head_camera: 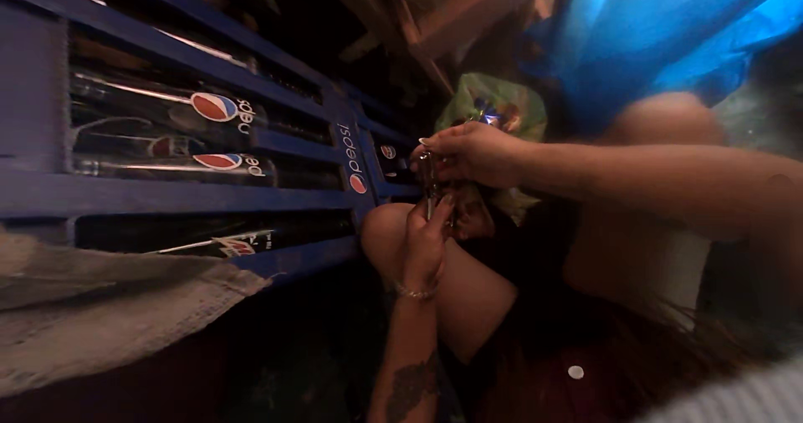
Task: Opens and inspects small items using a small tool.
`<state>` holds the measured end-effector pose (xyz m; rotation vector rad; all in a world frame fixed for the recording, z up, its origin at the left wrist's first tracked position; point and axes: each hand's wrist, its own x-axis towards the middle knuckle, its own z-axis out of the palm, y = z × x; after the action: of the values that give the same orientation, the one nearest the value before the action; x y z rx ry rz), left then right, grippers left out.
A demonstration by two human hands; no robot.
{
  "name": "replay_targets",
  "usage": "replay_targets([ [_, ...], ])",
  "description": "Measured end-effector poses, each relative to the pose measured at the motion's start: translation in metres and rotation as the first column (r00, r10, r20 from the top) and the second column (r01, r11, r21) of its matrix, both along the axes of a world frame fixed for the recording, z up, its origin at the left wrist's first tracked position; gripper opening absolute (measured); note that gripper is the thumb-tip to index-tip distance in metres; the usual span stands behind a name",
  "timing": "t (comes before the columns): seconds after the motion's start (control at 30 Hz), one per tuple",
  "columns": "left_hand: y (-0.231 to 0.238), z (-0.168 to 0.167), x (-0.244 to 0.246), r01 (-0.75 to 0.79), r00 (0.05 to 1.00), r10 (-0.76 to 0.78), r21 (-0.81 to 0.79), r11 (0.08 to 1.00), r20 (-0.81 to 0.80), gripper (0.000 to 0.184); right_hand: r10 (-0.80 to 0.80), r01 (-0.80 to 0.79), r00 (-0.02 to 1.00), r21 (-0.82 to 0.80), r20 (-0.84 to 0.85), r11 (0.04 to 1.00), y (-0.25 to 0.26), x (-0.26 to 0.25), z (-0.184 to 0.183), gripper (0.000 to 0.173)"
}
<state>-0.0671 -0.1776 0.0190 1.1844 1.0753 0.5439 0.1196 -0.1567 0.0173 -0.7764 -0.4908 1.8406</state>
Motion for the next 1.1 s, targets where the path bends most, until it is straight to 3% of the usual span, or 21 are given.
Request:
replay_targets([
  [0.57, 0.0044, 0.0041, 0.0017, 0.013, 0.996, -0.01, 0.033, 0.999, -0.092, 0.024, -0.026, 0.026, 1.0, -0.01, -0.007, 1.0, 0.0007, -0.0027, -0.0043, 0.029],
  [0.77, 0.0048, 0.0014, -0.0003, 0.032, 0.996, -0.028, 0.041, 0.999, -0.084, 0.026, -0.049, 0.047, 0.999, -0.081, -0.023, 0.996, 0.0015, -0.0034, -0.0018, 0.03],
  [1.1, 0.0038, -0.003, 0.0014, 0.023, 0.995, -0.013, 0.102, 0.995, -0.097, 0.025, -0.028, 0.027, 0.999, -0.046, -0.017, 0.999, 0.0012, -0.0031, -0.0055, 0.028],
])
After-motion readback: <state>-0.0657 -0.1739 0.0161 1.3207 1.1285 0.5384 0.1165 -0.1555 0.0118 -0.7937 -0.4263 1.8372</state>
